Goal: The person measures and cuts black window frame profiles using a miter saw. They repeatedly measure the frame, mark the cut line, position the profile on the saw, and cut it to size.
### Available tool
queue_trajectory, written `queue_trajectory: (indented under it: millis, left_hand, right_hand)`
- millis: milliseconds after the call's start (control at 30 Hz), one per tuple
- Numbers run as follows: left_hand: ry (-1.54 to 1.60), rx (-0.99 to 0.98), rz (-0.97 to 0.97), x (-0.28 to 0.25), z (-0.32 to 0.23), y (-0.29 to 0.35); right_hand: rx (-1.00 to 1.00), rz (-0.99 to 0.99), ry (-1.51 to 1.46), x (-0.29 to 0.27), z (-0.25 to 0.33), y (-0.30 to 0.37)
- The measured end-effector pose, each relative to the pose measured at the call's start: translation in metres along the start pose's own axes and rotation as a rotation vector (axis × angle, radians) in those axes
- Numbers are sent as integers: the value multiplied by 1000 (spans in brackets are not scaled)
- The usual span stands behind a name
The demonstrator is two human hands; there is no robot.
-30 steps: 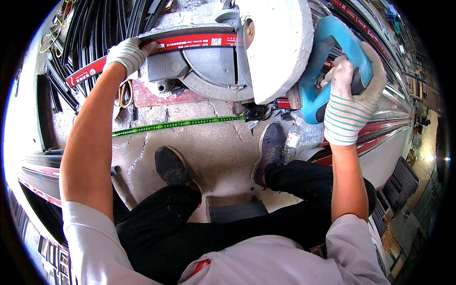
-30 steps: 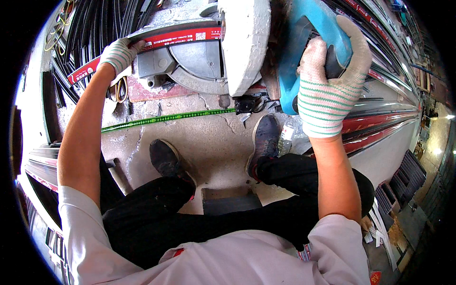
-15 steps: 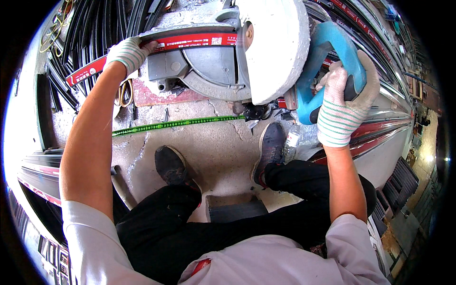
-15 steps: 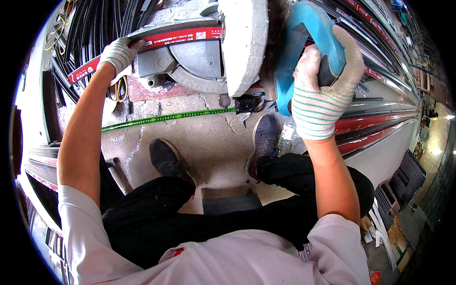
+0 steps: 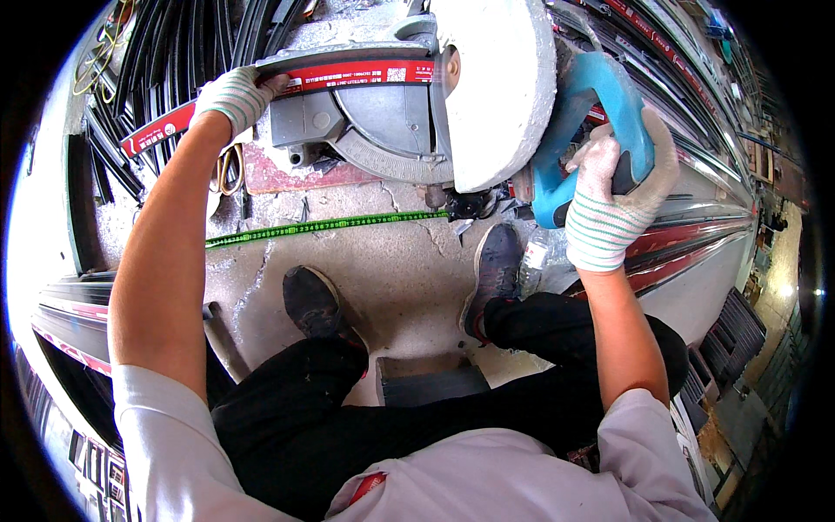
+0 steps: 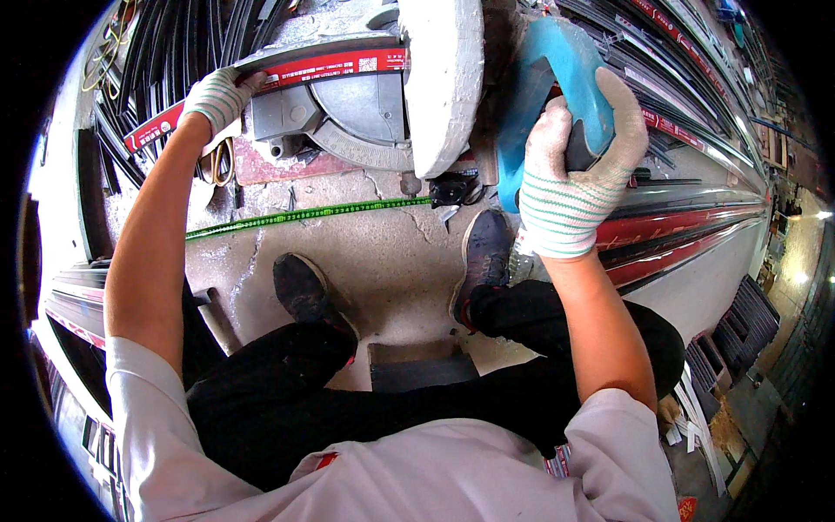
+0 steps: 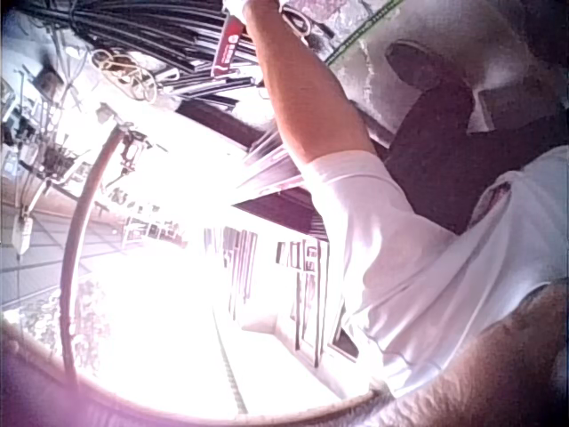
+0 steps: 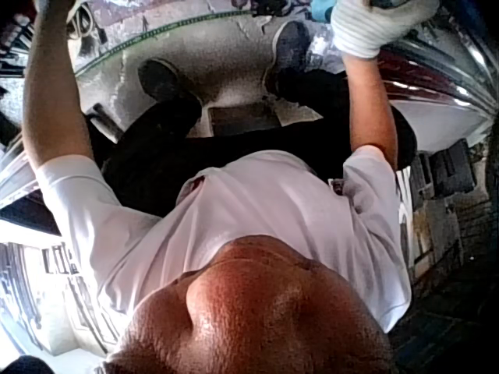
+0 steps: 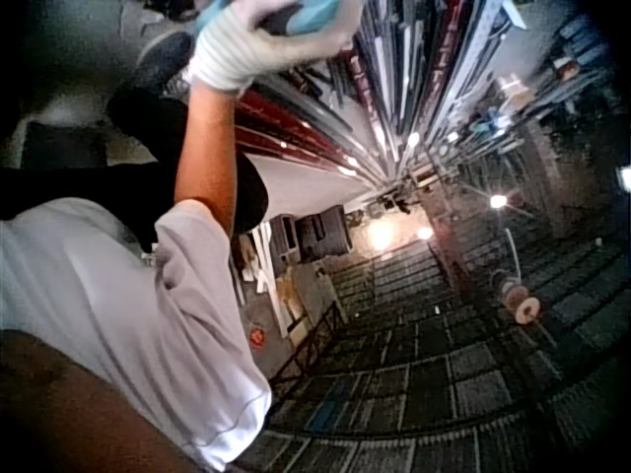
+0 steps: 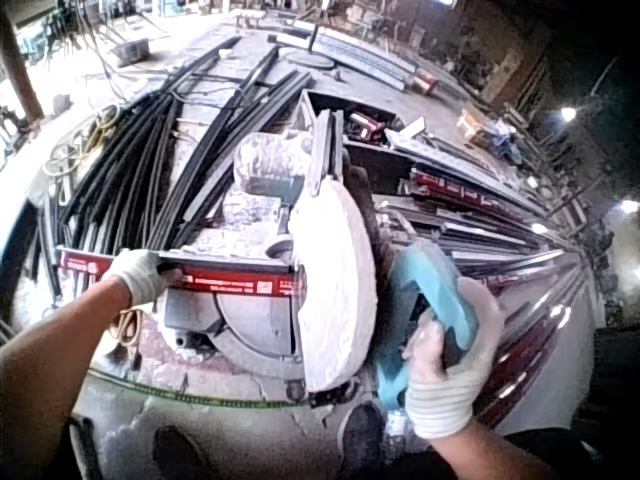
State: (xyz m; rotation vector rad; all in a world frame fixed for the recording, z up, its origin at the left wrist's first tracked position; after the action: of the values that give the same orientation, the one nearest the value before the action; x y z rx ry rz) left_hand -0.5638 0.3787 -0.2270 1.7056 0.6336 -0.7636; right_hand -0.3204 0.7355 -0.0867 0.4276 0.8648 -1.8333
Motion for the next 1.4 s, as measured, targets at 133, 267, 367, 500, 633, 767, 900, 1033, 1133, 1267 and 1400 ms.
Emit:
queue_trajectory:
  millis: [133,267,367,500,633,767,900,1033,1133,1267,1400]
  left_hand:
    - [32,3,14,1,0,0]
    - [51,15,7,4,4,-3]
    - [46,-1,7,2,2,0]
    - [49,16,8,-1,-4,2]
    - [50,29,-1,1,3,-2]
    - [23,65,-15,2,4,-4]
    - [22,48,36,1,2,-8]
    - [-12,-1,62,-2,9,-4]
    - [-70,-26,55,-15,4,17]
    - [-102,28,56,-45,-19,40]
    - [-262,-36,20,-78,-20,86]
  right_hand:
    - [-1,-7,19,3,-5,8]
    - [3,-5,-68,9,-12,18]
    - [-37,25,-7,12,-18,26]
    - [-24,-3,53,12,-23,33]
    - [-26,21,-42,12,-19,29]
    - [-39,8,-117,2,-5,0]
    - [172,108,-135,-23,36,-56]
    - [73,9,-82,-26,64,-121]
    - [47,113,-86,-38,65,-168]
    - [84,115,270,-60,36,-244]
    - [97,134,294,-46,9,-306]
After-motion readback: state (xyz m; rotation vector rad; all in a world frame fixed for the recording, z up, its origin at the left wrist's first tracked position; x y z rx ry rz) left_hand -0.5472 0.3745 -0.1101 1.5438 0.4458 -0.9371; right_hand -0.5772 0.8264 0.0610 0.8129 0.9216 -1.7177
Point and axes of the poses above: each hand's wrist, its own y-axis away from the middle knuckle, its own x-axis out of the palm, z = x × y, the point moved 2 cm from there along -y, towards the middle knuckle, and after that the axes turned 15 degrees about z, right-handed, at the moved point
